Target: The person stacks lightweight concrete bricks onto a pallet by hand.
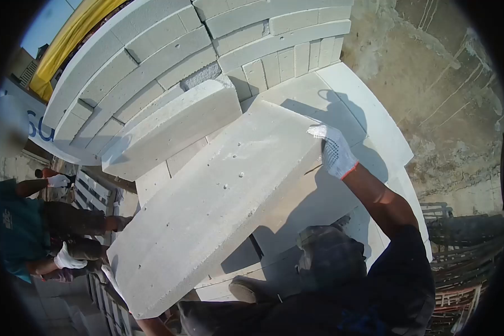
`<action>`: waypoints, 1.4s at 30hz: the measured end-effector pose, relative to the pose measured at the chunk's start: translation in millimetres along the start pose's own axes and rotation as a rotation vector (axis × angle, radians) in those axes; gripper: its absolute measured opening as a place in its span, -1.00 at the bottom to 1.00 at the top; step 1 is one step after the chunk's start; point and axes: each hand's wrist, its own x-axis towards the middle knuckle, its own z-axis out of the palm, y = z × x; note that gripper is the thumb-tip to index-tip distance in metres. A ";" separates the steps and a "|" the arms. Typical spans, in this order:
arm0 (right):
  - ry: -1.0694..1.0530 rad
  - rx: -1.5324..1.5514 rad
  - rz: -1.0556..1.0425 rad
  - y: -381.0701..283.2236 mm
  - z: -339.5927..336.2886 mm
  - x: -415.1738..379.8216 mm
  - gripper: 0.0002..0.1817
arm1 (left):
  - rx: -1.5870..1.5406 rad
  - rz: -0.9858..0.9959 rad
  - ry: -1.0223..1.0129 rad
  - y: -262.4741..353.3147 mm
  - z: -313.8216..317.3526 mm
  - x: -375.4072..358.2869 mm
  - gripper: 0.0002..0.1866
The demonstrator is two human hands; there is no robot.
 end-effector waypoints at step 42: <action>0.805 -0.547 -0.225 -208.3 -280.7 343.3 -0.22 | -0.477 -0.051 0.278 -202.6 352.7 407.7 0.07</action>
